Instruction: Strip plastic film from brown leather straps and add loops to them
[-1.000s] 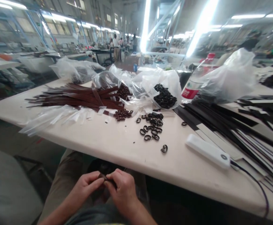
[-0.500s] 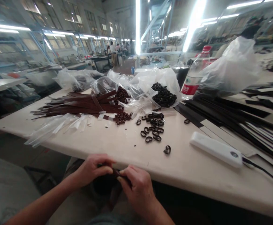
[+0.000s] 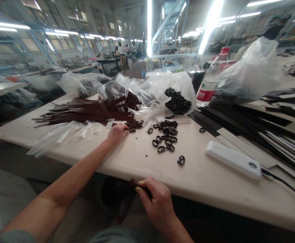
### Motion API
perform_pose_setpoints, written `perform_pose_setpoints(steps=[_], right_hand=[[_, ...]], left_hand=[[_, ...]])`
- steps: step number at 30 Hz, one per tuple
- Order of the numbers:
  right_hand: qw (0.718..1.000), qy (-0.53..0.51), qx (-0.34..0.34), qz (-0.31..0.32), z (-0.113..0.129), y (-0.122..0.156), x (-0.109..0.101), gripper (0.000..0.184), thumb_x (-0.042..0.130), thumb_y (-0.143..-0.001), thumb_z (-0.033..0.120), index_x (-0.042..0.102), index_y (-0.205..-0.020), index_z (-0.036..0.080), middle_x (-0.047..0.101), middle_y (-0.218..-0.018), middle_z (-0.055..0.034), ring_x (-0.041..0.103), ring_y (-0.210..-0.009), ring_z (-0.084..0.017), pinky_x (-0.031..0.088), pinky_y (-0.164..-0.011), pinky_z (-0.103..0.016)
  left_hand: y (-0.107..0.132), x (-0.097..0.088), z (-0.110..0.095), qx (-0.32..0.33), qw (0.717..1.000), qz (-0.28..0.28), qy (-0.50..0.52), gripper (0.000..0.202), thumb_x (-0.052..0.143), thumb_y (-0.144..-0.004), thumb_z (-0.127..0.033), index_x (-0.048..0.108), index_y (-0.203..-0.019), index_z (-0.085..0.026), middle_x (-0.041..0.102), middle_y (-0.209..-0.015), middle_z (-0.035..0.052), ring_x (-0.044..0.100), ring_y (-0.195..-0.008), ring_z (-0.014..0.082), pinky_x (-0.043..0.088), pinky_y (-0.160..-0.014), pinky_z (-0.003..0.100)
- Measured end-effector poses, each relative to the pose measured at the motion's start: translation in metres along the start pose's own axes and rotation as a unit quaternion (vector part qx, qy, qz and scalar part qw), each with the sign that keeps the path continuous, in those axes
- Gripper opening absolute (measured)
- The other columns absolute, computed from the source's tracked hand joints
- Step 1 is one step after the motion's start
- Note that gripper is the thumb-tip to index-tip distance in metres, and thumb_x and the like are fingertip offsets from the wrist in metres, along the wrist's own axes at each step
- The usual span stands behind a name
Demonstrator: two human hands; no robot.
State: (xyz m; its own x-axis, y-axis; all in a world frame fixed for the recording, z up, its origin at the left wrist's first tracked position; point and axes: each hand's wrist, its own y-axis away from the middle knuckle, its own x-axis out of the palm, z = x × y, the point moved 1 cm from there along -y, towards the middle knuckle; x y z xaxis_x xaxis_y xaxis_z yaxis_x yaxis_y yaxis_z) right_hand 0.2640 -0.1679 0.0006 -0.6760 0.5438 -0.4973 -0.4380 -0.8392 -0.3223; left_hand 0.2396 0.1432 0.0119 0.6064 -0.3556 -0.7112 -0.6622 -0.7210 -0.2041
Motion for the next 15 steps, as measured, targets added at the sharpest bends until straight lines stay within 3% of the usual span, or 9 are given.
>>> perform_pose_setpoints(steps=[5, 9, 13, 15], right_hand=[[0.998, 0.003, 0.055, -0.018, 0.000, -0.010, -0.003, 0.015, 0.059, -0.091, 0.030, 0.066, -0.082, 0.021, 0.063, -0.070, 0.0011, 0.060, -0.063, -0.015, 0.043, -0.061, -0.025], [0.997, -0.004, 0.077, -0.023, 0.005, -0.023, -0.001, 0.015, 0.060, -0.090, 0.031, 0.067, -0.081, 0.020, 0.064, -0.071, 0.0002, 0.060, -0.065, -0.016, 0.043, -0.062, -0.026], [0.998, -0.014, 0.056, -0.036, 0.017, -0.037, 0.002, 0.014, 0.061, -0.089, 0.029, 0.066, -0.079, 0.020, 0.062, -0.068, 0.0009, 0.056, -0.062, -0.014, 0.042, -0.060, -0.025], [0.998, -0.018, 0.041, -0.041, 0.025, -0.044, 0.004, 0.013, 0.061, -0.088, 0.027, 0.065, -0.078, 0.019, 0.061, -0.067, 0.0015, 0.054, -0.061, -0.013, 0.041, -0.060, -0.024]], left_hand=[[0.011, -0.019, 0.020, -0.071, 0.994, -0.041, 0.078, 0.011, 0.072, -0.066, -0.024, 0.063, -0.067, -0.019, 0.065, -0.069, 0.0012, 0.061, -0.073, 0.0198, 0.046, -0.080, 0.034], [0.026, -0.030, 0.024, -0.122, 0.973, -0.027, 0.193, 0.026, 0.076, -0.061, -0.038, 0.059, -0.066, -0.018, 0.064, -0.063, 0.0001, 0.062, -0.064, 0.0173, 0.049, -0.067, 0.031], [0.067, -0.038, 0.009, -0.160, 0.934, 0.013, 0.318, 0.035, 0.077, -0.060, -0.044, 0.058, -0.070, -0.017, 0.066, -0.070, 0.0007, 0.062, -0.060, 0.0115, 0.051, -0.062, 0.025], [0.095, -0.041, -0.001, -0.197, 0.887, 0.036, 0.415, 0.035, 0.082, -0.058, -0.039, 0.060, -0.070, -0.016, 0.066, -0.069, -0.0002, 0.059, -0.057, 0.0075, 0.049, -0.058, 0.019]])
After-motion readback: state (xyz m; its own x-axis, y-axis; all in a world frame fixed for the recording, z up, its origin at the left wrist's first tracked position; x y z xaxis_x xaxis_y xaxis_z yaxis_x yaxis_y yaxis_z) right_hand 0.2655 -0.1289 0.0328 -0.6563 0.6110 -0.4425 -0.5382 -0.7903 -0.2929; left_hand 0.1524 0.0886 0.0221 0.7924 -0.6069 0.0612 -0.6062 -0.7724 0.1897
